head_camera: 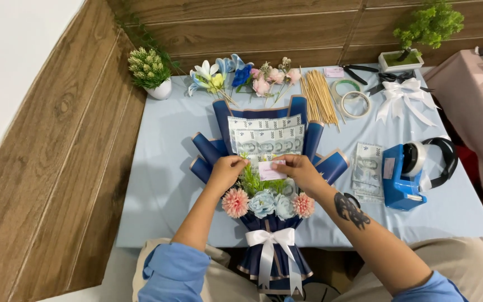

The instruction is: The person arranges a bouquet containing artificial flowers, greenery, and banknotes wrapped in blue paper. They adjust the placement of the flowers and secure a small pink card into the arrangement using tape.

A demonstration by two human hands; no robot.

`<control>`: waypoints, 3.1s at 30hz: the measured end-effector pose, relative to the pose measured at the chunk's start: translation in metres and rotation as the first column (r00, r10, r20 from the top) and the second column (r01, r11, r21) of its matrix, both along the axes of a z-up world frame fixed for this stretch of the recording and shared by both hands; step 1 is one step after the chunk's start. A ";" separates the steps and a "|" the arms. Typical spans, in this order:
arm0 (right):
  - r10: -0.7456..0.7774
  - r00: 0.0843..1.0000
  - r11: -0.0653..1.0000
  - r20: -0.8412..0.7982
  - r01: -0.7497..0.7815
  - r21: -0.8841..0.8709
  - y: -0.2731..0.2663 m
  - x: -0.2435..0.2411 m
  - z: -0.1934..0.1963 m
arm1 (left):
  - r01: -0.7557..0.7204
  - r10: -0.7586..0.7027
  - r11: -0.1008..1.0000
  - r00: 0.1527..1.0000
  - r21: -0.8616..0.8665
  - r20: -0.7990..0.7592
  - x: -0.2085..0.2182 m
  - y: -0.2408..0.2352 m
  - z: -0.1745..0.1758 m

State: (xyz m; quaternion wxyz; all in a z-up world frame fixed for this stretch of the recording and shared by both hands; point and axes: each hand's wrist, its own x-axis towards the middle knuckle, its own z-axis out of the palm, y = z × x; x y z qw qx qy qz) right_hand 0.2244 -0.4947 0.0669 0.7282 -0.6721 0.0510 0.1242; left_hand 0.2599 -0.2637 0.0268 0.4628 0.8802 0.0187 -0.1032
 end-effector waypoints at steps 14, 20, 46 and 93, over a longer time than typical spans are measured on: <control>0.209 0.968 0.977 0.140 -0.202 -0.061 0.047 0.013 0.018 | -0.207 0.093 0.900 0.951 -0.383 -0.295 0.014 -0.001 0.017; 0.197 0.963 0.976 0.181 -0.176 -0.127 0.055 0.025 0.004 | -0.226 0.101 0.893 0.943 -0.390 -0.316 0.009 0.000 0.028; 0.153 0.965 0.984 0.215 -0.129 -0.123 0.042 0.053 -0.054 | -0.153 0.072 0.882 0.978 -0.446 -0.194 0.034 0.018 -0.038; 0.098 0.821 0.972 -0.562 -0.199 -0.122 -0.039 -0.120 -0.054 | 0.292 -0.226 0.956 0.753 0.005 -0.617 -0.139 0.027 0.002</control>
